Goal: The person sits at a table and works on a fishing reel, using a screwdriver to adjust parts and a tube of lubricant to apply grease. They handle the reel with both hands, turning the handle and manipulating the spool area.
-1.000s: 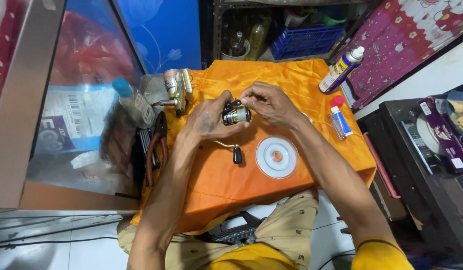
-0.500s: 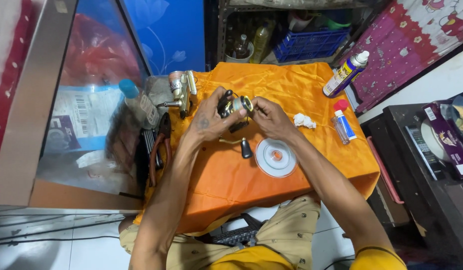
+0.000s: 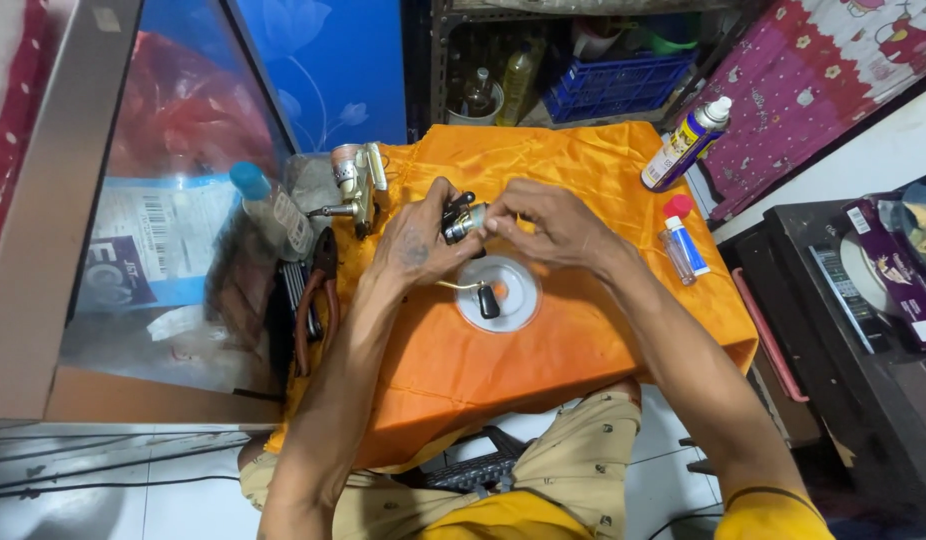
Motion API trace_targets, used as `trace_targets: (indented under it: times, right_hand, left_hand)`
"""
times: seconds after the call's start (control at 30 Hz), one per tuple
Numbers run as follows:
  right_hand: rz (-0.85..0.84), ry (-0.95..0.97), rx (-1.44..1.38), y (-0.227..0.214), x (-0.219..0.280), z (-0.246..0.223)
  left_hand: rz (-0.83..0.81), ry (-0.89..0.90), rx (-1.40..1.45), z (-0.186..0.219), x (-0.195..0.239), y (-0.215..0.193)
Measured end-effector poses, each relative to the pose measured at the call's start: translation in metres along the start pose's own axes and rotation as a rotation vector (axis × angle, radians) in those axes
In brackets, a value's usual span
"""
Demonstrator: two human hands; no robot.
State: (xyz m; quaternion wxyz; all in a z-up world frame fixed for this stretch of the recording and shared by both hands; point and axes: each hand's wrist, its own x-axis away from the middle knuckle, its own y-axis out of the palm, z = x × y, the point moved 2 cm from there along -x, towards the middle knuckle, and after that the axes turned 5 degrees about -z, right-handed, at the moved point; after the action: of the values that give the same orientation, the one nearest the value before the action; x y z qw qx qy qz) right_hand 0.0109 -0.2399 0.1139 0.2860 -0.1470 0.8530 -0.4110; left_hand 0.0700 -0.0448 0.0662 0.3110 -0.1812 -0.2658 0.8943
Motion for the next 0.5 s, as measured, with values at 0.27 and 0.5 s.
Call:
trace_targets:
  times: [0.27,0.5]
  right_hand:
    - [0.079,0.048,-0.141,0.01,-0.021,0.026]
    - [0.048,0.119,-0.268,0.034,-0.003,0.055]
  left_hand:
    - [0.06,0.122,0.074,-0.008,0.0,-0.004]
    - [0.204,0.271,0.245,-0.053,-0.018,0.013]
